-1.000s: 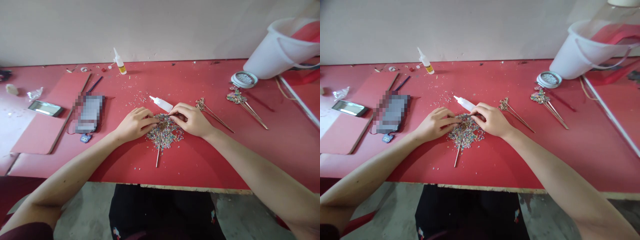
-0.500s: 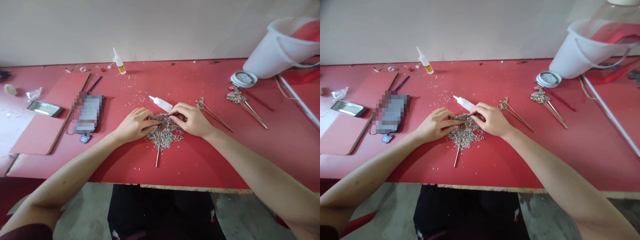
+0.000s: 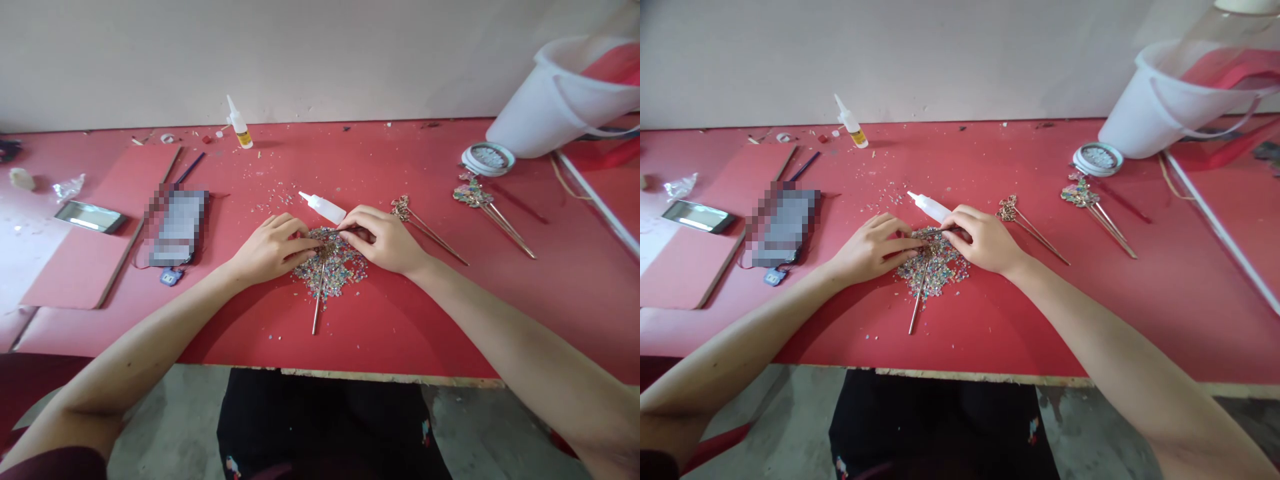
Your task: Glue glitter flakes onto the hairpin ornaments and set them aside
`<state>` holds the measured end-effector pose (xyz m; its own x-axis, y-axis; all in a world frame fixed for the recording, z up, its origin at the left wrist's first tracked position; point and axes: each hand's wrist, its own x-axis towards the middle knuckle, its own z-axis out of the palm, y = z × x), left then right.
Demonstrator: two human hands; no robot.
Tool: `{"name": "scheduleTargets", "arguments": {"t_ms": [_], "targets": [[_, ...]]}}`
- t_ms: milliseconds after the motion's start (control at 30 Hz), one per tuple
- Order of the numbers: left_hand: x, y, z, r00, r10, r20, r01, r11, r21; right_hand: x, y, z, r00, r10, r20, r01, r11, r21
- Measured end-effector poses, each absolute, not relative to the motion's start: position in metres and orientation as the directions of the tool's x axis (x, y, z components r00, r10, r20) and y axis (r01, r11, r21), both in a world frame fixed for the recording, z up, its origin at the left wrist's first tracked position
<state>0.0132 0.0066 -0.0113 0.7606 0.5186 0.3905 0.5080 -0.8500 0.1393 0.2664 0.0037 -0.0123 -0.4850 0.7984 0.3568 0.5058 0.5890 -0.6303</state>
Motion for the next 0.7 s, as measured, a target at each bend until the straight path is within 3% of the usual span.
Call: {"name": "scheduleTargets", "arguments": {"t_ms": [700], "targets": [[0.0121, 0.0079, -0.0096, 0.760, 0.508, 0.405, 0.504, -0.855, 0.125, 0.2662, 0.0033, -0.0123, -0.489, 0.795, 0.360, 0.505, 0.594, -0.626]]}}
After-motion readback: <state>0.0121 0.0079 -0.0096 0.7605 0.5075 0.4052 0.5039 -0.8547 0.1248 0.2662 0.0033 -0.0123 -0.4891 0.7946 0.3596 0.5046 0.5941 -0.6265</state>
